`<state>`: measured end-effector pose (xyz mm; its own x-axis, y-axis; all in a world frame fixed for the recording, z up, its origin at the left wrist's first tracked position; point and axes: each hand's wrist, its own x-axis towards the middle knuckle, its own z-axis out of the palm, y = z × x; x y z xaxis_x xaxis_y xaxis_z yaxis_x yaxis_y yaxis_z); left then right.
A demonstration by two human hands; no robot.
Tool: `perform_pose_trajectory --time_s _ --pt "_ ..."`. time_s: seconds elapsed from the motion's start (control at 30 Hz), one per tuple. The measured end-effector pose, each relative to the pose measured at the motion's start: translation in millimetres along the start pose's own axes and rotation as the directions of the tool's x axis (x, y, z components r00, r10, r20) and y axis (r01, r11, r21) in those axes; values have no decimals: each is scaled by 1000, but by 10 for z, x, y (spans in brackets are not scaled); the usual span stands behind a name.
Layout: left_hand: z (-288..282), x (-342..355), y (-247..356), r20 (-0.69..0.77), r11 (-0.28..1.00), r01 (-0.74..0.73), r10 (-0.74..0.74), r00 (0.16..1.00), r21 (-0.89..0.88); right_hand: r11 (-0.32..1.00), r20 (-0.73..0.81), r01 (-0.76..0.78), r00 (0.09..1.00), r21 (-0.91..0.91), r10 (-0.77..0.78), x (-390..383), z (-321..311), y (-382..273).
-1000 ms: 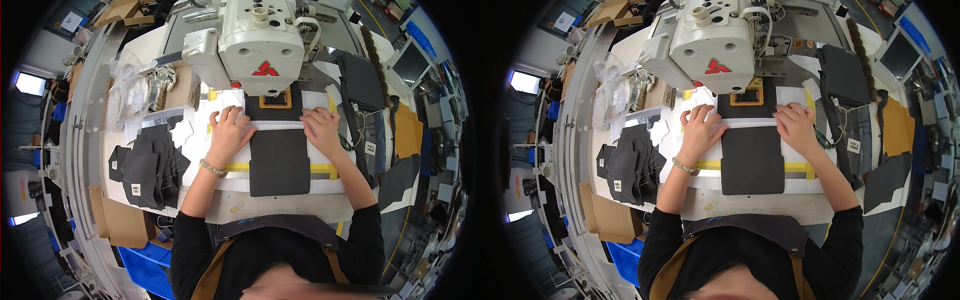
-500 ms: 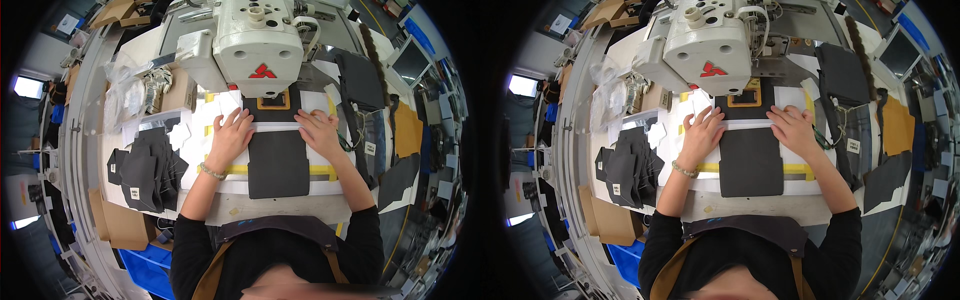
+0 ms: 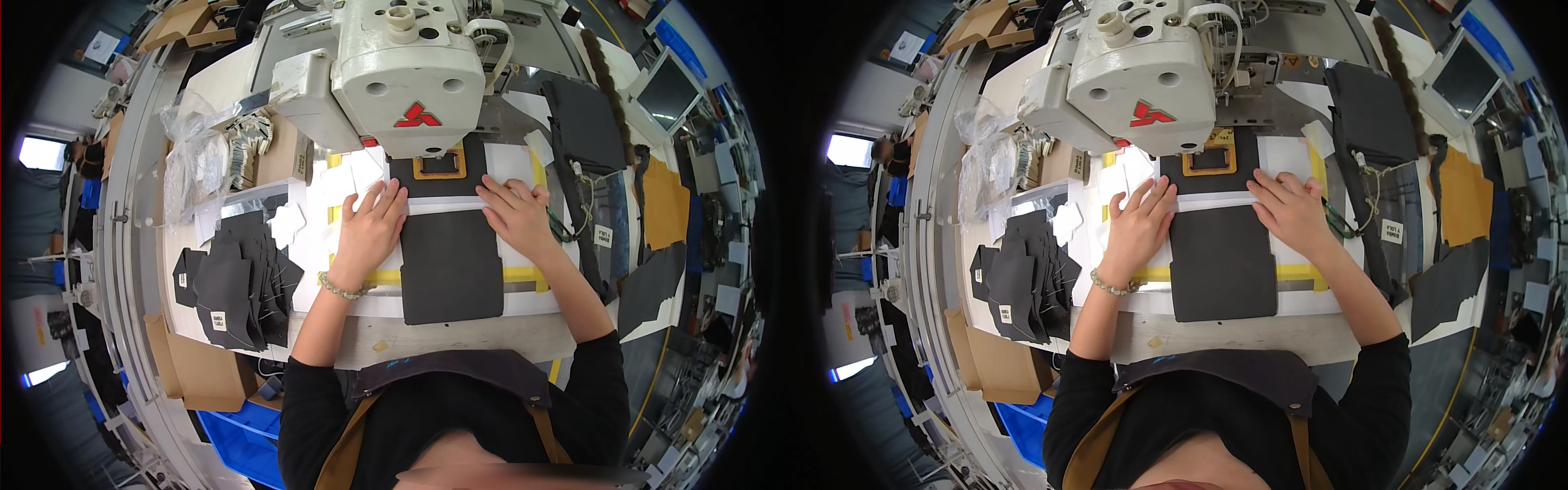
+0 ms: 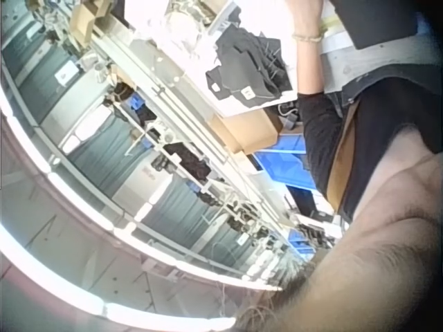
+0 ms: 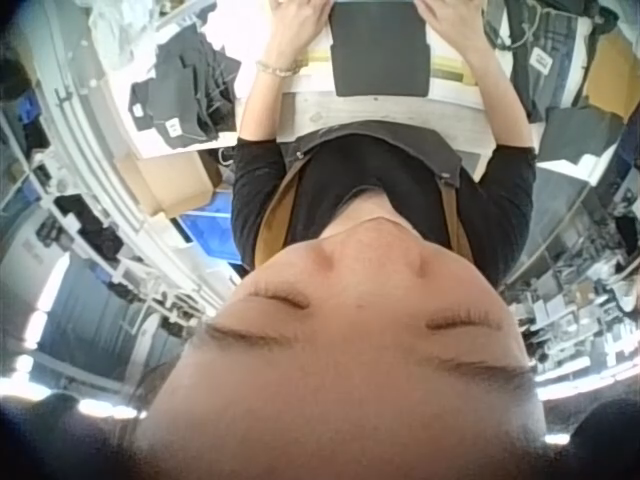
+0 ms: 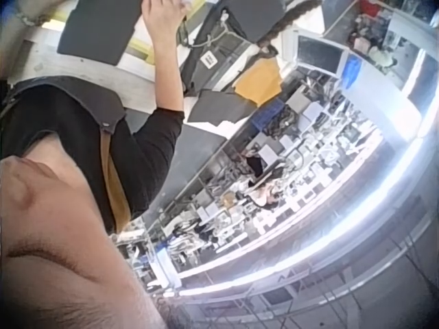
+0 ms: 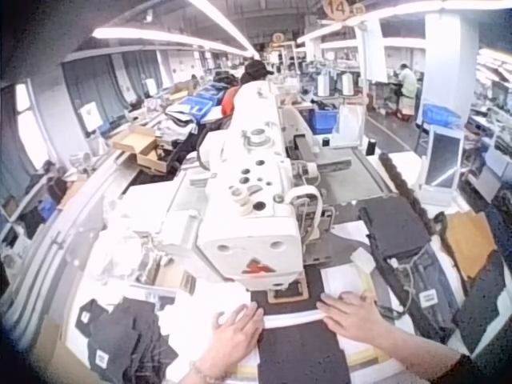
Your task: Sewing small leather labels onto larger leather or fabric panels using an industrial sewing machine.
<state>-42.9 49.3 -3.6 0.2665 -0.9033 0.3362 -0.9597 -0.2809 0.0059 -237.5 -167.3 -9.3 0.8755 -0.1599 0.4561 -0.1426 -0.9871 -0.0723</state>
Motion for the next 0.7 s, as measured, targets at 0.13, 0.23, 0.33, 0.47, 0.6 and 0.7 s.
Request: perform_pose_trajectory --time_s 0.13,0.23,0.33,0.47,0.6,0.7 --pt "11 13 28 10 999 5 -6 1000 41 1000 0 1 1000 -5 -1 15 14 4" --pt "-14 40 108 60 998 56 -55 997 -6 1000 -6 5 1000 -18 -5 11 5 9" --pt "-23 58 116 54 996 77 -74 996 -51 1000 -1 5 1000 -27 -5 19 32 24" --pt "-11 143 91 8 997 78 -78 997 -20 1000 2 1 1000 0 -1 30 30 26" --pt "29 128 100 56 993 116 -114 992 -28 1000 -2 14 1000 16 -14 60 -2 -21" --pt "44 119 123 73 990 129 -125 989 -55 999 38 -5 999 42 4 86 -2 -33"
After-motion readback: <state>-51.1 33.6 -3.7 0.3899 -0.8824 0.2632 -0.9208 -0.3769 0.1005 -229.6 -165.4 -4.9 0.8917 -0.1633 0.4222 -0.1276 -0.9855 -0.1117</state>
